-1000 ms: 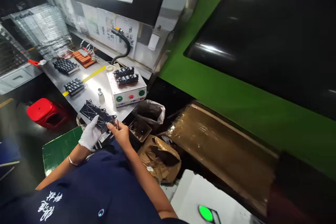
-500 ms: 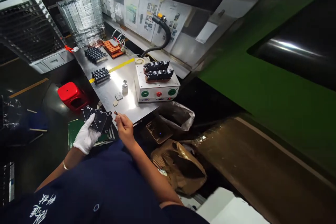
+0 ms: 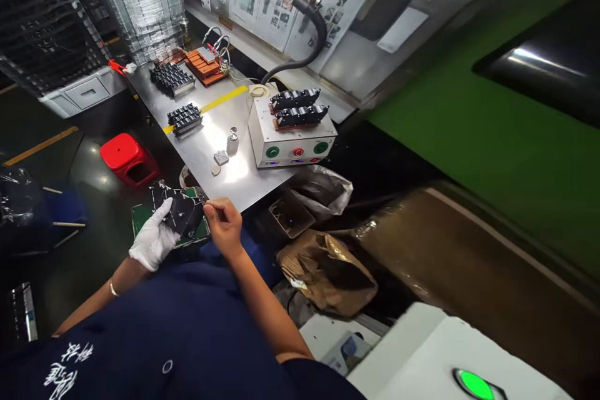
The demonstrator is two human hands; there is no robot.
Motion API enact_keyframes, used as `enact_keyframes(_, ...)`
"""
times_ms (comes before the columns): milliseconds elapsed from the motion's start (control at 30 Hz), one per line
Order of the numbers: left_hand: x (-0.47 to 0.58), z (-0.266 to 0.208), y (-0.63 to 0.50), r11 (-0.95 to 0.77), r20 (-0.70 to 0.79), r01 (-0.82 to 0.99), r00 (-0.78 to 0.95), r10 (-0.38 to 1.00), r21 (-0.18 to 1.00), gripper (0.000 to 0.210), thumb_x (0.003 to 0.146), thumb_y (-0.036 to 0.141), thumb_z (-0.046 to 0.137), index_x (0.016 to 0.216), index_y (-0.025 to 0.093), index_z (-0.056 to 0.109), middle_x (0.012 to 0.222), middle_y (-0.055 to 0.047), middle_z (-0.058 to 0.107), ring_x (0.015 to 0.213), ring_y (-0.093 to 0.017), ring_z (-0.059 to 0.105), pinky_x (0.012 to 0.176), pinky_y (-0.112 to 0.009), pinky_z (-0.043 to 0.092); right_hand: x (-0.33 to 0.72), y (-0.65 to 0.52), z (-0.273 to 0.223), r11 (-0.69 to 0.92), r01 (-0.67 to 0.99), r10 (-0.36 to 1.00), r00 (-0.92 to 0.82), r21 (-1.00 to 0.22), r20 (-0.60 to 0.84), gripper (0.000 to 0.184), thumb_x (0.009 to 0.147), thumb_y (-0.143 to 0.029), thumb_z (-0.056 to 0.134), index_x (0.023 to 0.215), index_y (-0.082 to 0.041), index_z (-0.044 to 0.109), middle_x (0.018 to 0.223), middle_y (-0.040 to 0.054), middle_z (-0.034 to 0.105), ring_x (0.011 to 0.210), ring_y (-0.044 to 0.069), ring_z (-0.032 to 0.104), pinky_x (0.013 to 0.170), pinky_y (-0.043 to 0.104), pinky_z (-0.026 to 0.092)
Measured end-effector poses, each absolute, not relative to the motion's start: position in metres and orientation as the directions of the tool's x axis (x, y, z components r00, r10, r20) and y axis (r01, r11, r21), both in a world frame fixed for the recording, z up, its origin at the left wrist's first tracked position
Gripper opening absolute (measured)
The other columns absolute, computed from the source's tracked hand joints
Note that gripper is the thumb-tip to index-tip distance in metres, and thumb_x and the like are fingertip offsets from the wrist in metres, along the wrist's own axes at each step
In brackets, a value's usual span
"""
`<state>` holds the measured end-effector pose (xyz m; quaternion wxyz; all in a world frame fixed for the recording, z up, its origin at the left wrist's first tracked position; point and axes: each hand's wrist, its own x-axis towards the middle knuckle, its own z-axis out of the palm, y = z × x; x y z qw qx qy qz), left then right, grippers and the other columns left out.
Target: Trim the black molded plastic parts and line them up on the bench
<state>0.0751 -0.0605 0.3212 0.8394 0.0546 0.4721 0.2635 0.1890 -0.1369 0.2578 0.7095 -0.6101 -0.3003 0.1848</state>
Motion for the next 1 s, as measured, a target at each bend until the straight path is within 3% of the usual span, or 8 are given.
enact_keyframes(200,0.058,0.325,-0.054,0.911,-0.761,-0.26,0.501,0.411,0.321,0.016,0.087,0.015,0.058,0.1,0.011,0.068,0.088,-0.008,0.075,0.088,-0.021,0.072,0.086,-0.034,0.058,0.184,-0.133,0.243,0.113,-0.112,0.499,0.866,-0.987,-0.042,0.037,0.073,-0.056,0.066,0.065,-0.021,0.058,0.059,-0.0028,0.053,0.055,0.011,0.046,0.055,0.027,0.04)
enact_keyframes(500,0.052,0.314,-0.028,0.914,-0.774,-0.261,0.488,0.403,0.311,0.018,0.09,0.017,0.054,0.101,0.012,0.067,0.086,-0.008,0.075,0.074,-0.018,0.072,0.074,-0.031,0.062,0.153,-0.137,0.272,0.217,0.039,0.575,0.802,-0.975,0.16,0.026,0.08,-0.047,0.063,0.07,-0.023,0.063,0.069,0.0013,0.063,0.065,0.015,0.056,0.063,0.03,0.047)
enact_keyframes(733,0.044,0.319,-0.022,0.922,-0.78,-0.252,0.494,0.383,0.293,0.021,0.09,0.015,0.053,0.106,0.011,0.065,0.084,-0.007,0.074,0.074,-0.017,0.072,0.077,-0.03,0.061,0.151,-0.12,0.266,0.134,0.028,0.552,0.828,-0.991,0.098,0.031,0.076,-0.052,0.066,0.068,-0.022,0.065,0.068,0.0015,0.064,0.065,0.015,0.056,0.063,0.03,0.047)
enact_keyframes(800,0.039,0.322,-0.021,0.929,-0.752,-0.173,0.548,0.366,0.326,0.018,0.087,0.014,0.056,0.101,0.011,0.067,0.085,-0.008,0.074,0.076,-0.018,0.072,0.08,-0.031,0.06,0.154,-0.119,0.264,0.084,-0.03,0.58,0.814,-0.996,0.025,0.037,0.074,-0.057,0.066,0.065,-0.021,0.064,0.061,0.0,0.061,0.058,0.013,0.053,0.057,0.028,0.044)
enact_keyframes(900,0.029,0.324,-0.015,0.871,-0.635,-0.072,0.655,0.409,0.487,0.016,0.077,0.013,0.067,0.092,0.012,0.069,0.082,-0.008,0.073,0.074,-0.02,0.071,0.076,-0.032,0.06,0.159,-0.126,0.27,0.006,-0.07,0.695,0.718,-0.998,-0.047,0.046,0.078,-0.064,0.057,0.064,-0.02,0.063,0.053,-0.0022,0.055,0.046,0.01,0.045,0.048,0.025,0.038)
enact_keyframes(1000,0.019,0.323,-0.002,0.775,-0.532,-0.021,0.715,0.453,0.632,0.022,0.066,0.015,0.076,0.087,0.012,0.069,0.076,-0.006,0.072,0.067,-0.02,0.069,0.064,-0.03,0.059,0.165,-0.136,0.285,0.01,0.079,0.863,0.503,-0.997,0.048,0.056,0.081,-0.071,0.045,0.064,-0.02,0.064,0.052,-0.0013,0.054,0.047,0.011,0.046,0.05,0.025,0.038)
